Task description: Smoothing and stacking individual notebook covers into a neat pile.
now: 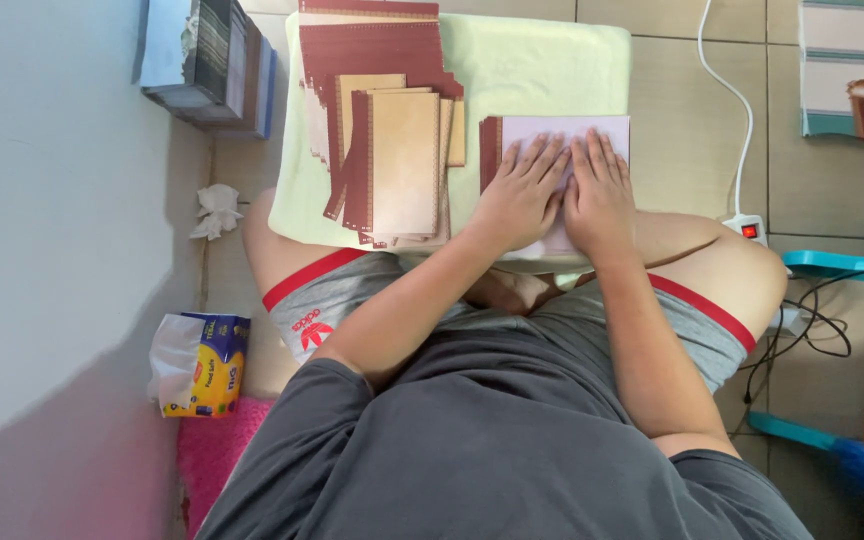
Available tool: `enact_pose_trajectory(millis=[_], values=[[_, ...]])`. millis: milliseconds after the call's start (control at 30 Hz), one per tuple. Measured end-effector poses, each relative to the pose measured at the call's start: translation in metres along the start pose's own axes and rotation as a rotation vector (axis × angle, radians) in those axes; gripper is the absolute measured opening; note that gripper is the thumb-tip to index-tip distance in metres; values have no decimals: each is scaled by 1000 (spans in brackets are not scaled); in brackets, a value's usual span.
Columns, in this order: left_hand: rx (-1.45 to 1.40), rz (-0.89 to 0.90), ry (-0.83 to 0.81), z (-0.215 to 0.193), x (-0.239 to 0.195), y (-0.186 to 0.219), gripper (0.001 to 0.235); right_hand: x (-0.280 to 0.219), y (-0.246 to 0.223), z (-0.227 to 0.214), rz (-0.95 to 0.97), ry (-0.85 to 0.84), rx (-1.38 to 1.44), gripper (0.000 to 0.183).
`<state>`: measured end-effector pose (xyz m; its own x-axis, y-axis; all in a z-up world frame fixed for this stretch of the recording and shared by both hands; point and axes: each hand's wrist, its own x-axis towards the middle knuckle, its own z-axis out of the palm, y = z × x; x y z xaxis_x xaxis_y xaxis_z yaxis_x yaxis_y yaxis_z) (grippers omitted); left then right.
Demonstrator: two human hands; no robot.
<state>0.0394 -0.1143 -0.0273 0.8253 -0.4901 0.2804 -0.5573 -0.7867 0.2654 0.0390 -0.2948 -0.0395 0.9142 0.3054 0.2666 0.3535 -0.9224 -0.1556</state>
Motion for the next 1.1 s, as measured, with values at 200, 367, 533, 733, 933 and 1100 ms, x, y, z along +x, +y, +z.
enact_pose_trajectory(millis=[200, 367, 533, 733, 933, 1100], values=[[-17, -11, 101, 12, 0, -2, 61, -1, 0, -2, 6, 7, 4, 56], [-36, -15, 173, 11, -2, -2, 56, 0, -2, -2, 20, 10, -7, 56], [-55, -27, 193, 10, -3, -2, 56, -1, -3, -4, 19, 11, -7, 56], [-45, -13, 221, 9, -3, -2, 54, -1, -2, -2, 16, 27, -17, 56], [-64, 1, 223, 6, -2, -1, 53, 1, -4, -6, 21, 36, -35, 56], [-66, -13, 187, 6, -3, -1, 52, 0, -5, -7, 25, 20, -42, 58]])
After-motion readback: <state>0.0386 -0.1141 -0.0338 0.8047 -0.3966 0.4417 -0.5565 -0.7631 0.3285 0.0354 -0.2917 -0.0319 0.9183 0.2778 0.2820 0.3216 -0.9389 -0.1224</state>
